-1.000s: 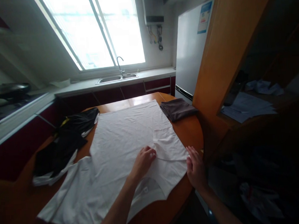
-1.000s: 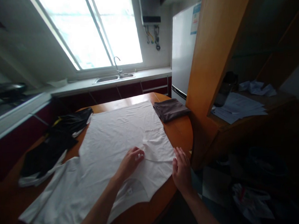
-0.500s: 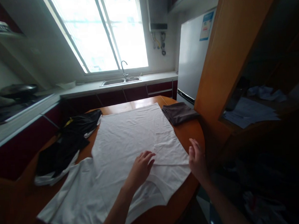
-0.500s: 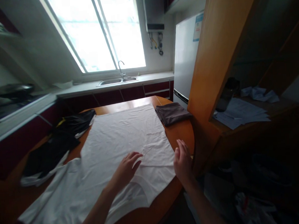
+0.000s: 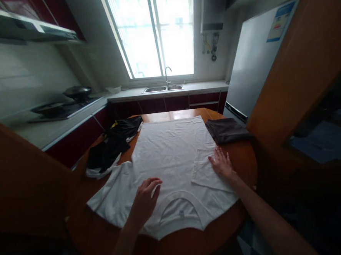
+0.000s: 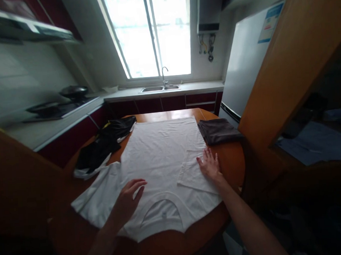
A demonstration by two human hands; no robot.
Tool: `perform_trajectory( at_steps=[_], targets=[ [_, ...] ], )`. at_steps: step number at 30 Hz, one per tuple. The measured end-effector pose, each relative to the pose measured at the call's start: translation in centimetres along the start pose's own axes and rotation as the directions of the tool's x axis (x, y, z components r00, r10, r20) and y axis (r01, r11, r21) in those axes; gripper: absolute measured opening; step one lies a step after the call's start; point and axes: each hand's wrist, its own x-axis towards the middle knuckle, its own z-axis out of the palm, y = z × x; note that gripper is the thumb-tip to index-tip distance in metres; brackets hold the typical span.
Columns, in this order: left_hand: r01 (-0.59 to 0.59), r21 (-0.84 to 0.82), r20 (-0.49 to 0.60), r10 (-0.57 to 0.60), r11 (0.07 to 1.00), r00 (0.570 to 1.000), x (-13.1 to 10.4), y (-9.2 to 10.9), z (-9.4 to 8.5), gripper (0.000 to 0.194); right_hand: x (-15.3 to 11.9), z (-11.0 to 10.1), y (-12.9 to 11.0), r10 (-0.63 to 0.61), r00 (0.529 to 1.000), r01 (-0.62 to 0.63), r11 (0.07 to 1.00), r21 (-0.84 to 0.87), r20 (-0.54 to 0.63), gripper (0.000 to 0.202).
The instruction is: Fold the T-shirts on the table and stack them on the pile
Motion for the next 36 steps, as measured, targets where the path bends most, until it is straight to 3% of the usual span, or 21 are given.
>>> perform_trajectory(
  at_steps=[5,10,15,21,24,26,30,36],
  targets=[
    [0.02,-0.012,-0.031,-0.02,1.0,0.999,0.4,-0.6,-1.1,0.024,-0.8,-0.7,-1.2,-0.017,0.996,0.014,0.999,-0.029,-0.091,0.07],
    [0.009,-0.043,-0.016,-0.01,0.999,1.0,1.2,0.0,-0.4,0.025,-1.6,-1.3,-2.6,-0.064,0.998,0.064,0.998,-0.025,0.006,0.069],
    [0.019,-0.061,0.005,-0.019,0.998,1.0,1.2,-0.4,0.2,0.024,-1.9,-2.1,-3.7,-0.073,0.988,0.07,0.997,-0.027,-0.136,0.067],
    [0.068,-0.074,0.01,-0.067,0.995,0.998,0.9,-1.8,0.4,0.025,-2.6,-1.1,-5.5,-0.121,0.992,0.121,0.992,0.025,-0.026,0.064],
    [0.097,-0.08,0.017,-0.096,0.992,0.995,0.5,-2.6,0.3,0.026,-2.6,-1.0,-6.2,-0.11,0.991,0.114,0.992,0.056,-0.074,0.063],
    [0.116,-0.077,0.019,-0.115,0.99,0.993,0.3,-3.1,0.3,0.027,-2.6,-1.0,-6.7,-0.154,0.983,0.161,0.984,0.074,-0.096,0.063],
    [0.132,-0.048,0.028,-0.131,0.99,0.991,0.2,-3.7,0.6,0.032,-2.9,-0.8,-7.5,-0.255,0.967,0.254,0.962,0.098,-0.001,0.062],
    [0.089,0.062,0.034,-0.091,0.994,0.995,-0.4,-4.1,1.7,0.038,-2.3,-1.3,-6.1,-0.129,0.979,0.14,0.988,0.059,-0.158,0.064]
  ],
)
